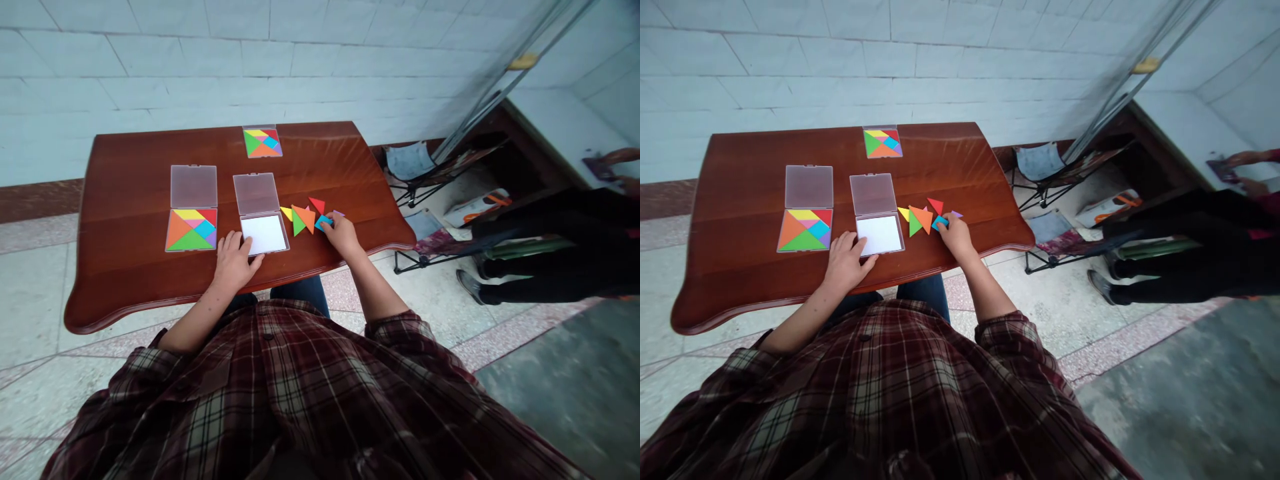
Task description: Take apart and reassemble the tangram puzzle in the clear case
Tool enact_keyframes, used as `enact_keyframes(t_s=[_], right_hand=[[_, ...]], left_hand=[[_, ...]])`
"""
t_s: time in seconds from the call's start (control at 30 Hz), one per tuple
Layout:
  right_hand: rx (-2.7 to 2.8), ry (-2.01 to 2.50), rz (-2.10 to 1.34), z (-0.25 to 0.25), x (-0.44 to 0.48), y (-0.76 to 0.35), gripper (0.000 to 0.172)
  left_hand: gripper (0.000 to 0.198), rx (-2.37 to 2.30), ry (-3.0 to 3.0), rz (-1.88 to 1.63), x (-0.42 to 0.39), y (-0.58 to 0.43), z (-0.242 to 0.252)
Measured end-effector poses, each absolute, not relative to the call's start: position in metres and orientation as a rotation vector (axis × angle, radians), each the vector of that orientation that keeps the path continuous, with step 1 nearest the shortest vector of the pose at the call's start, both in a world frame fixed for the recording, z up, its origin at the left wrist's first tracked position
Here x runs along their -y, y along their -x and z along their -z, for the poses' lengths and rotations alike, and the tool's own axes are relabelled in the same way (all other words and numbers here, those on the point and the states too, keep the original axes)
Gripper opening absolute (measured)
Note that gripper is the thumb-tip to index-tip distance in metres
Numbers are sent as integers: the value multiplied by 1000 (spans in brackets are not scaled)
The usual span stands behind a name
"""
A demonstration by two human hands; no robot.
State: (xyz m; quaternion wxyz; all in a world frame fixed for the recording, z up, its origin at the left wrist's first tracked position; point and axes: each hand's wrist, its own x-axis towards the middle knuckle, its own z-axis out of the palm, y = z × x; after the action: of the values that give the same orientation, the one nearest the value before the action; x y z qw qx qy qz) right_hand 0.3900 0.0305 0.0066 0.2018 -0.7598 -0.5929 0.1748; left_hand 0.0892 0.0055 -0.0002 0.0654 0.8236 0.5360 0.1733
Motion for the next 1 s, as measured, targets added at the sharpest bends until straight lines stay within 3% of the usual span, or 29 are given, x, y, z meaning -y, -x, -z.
enact_keyframes(t_s=[0.2,0.4,0.63,0.8,1.0], right_hand=[[1755,2270,-275,-28,-31,-375,33],[2014,2159,-319,-33,-50,-347,49],[2046,2292,-402,-42,-65,-346,27],[1893,2287,-378,-41,-73,-361,26],[1708,2271,-410,-34,-83,-379,40]], left_hand=[[46,-1616,-2499,-535,-6,-89,1],[44,-1612,-2486,-556,-6,-88,-1],[46,-1607,-2484,-524,-6,-89,-1],[45,-1596,-2484,-548,-5,-89,0],[45,-1608,-2506,-538,-6,-89,0]])
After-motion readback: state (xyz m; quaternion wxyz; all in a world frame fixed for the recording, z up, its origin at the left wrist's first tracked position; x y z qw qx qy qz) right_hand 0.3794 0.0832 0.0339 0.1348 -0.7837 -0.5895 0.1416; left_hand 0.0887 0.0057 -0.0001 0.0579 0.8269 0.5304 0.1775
